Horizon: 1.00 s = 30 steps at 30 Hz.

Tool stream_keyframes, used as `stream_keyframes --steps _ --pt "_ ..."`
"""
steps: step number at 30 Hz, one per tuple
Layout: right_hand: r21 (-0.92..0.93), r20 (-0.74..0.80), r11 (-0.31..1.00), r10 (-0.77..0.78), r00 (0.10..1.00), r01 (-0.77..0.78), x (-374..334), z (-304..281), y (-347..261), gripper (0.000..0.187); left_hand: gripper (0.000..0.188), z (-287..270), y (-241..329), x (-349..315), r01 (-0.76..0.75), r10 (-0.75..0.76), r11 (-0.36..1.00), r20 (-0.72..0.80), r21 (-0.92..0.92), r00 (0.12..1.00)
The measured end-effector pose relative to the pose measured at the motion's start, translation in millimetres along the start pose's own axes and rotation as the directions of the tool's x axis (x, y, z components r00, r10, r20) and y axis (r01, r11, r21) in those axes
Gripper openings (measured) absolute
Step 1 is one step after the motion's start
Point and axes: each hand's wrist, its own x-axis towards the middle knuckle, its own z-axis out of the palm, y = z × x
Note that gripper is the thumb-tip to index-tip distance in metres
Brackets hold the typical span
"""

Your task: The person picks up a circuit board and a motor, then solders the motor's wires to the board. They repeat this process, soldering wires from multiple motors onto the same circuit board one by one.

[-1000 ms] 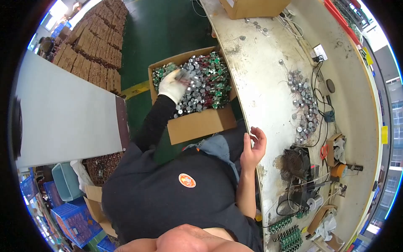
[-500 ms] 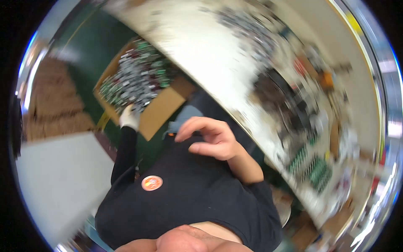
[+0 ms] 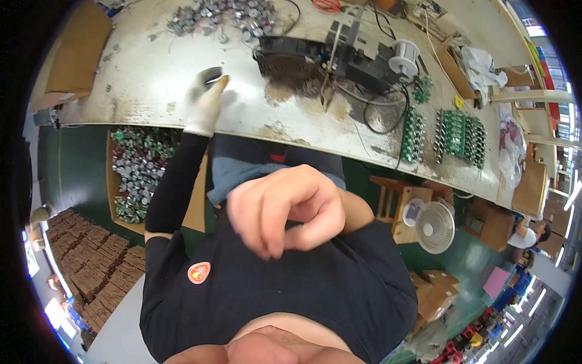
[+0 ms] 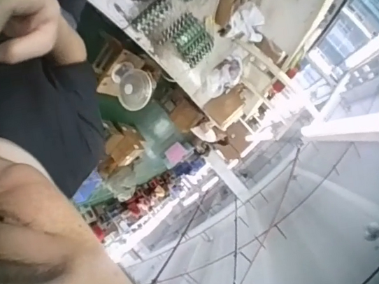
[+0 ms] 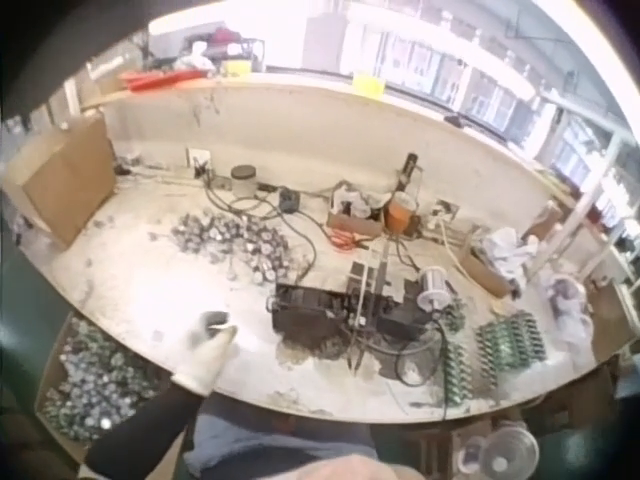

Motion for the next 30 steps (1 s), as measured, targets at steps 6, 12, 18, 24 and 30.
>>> stream_keyframes --steps 6,12,18,24,30 --pt "0.036 -0.593 0.933 0.309 0.744 -0.359 -137 -10 18 0.023 0.029 -11 -75 135 -0.324 0.397 0.845 -0.092 0.425 0.913" --pt "-0.002 -0.82 0.943 0.189 0.541 -0.332 -186 -1 7 0.027 0.027 -22 -73 211 -0.391 0.29 0.518 0.273 0.761 0.917" --pt "-0.284 -0.879 0.902 -0.109 0.464 -0.326 -185 -10 -46 0.023 0.029 -64 -96 228 -0.451 0.398 0.736 0.216 0.505 0.892" --pt "-0.452 -0.541 0.338 -0.84 -0.048 -0.826 -235 -27 -128 0.011 0.035 -42 -38 94 0.153 -0.152 0.987 0.031 -0.04 0.988" --pt "-0.023 -0.612 -0.003 -0.79 0.017 -1.0 -274 -66 -173 0.033 0.028 -31 -36 24 -0.015 0.017 0.999 -0.026 0.051 1.0"
